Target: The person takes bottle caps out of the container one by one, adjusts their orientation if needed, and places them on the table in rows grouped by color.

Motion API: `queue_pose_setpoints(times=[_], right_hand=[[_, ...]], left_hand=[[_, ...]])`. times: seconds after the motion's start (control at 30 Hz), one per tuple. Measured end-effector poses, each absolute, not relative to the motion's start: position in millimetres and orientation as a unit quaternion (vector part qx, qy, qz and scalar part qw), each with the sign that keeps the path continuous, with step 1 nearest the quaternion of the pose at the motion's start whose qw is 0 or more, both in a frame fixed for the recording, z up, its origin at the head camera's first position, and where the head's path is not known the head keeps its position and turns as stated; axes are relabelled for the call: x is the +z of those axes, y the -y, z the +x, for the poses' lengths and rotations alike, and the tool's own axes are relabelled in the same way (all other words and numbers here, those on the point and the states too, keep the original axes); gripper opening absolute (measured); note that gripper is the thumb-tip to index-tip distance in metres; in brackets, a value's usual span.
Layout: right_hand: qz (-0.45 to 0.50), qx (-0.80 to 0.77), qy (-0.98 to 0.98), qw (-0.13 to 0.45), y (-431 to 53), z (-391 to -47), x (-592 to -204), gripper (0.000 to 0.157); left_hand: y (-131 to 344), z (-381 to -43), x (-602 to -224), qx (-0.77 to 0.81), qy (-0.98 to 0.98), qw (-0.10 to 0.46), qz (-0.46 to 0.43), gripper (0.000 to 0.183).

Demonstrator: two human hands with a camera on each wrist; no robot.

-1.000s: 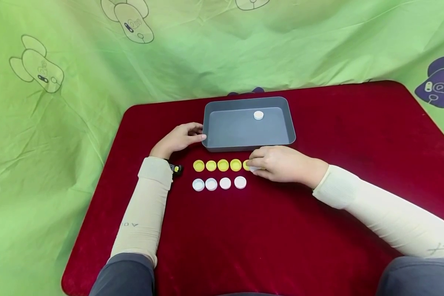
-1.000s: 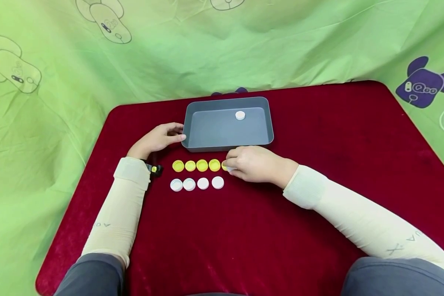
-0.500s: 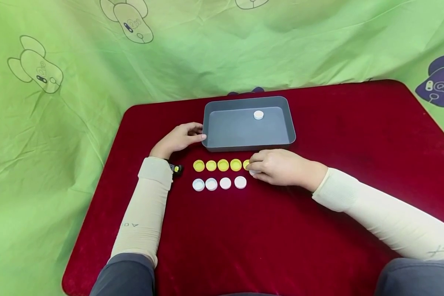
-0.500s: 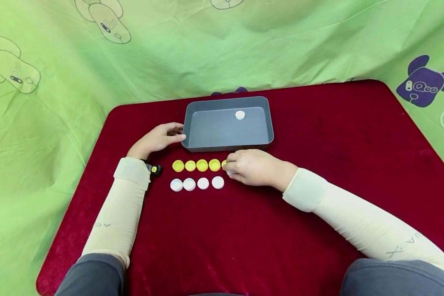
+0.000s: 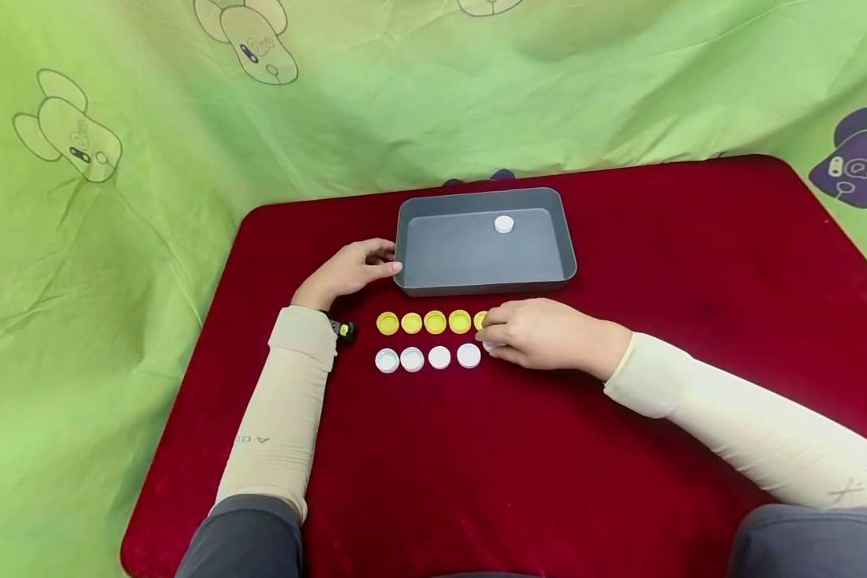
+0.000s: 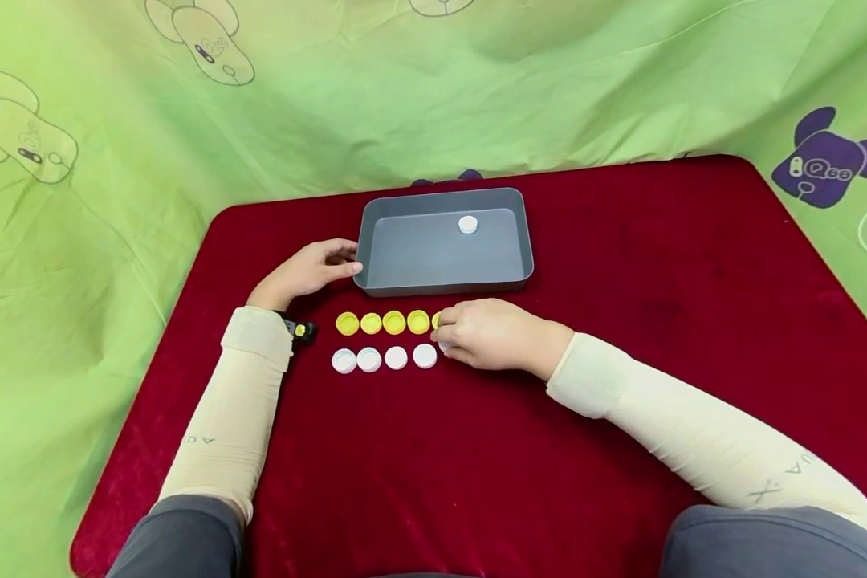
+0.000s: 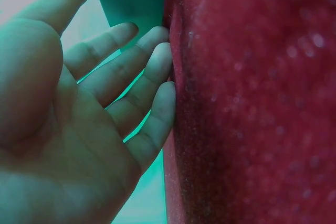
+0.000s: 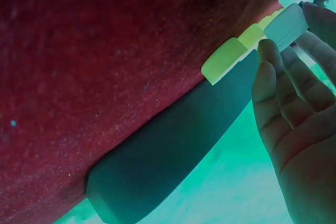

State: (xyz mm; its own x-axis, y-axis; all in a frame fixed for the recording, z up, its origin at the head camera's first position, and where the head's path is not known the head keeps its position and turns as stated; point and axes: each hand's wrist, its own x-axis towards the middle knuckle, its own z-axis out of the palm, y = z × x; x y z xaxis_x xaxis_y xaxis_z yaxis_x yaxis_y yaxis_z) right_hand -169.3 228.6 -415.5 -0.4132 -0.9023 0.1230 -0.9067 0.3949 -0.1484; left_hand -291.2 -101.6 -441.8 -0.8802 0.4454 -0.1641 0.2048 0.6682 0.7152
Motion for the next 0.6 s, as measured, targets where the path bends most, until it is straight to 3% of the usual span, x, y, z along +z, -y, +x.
queue_pose_setpoints(times=[0.6], right_hand=[[0.552,0.108,0.827,0.012,-229.5,-166.6,-420.2,0.016]], left_hand=[[102.6,-290.1,-441.0,0.363,-0.899,0.163,0.184,0.054]])
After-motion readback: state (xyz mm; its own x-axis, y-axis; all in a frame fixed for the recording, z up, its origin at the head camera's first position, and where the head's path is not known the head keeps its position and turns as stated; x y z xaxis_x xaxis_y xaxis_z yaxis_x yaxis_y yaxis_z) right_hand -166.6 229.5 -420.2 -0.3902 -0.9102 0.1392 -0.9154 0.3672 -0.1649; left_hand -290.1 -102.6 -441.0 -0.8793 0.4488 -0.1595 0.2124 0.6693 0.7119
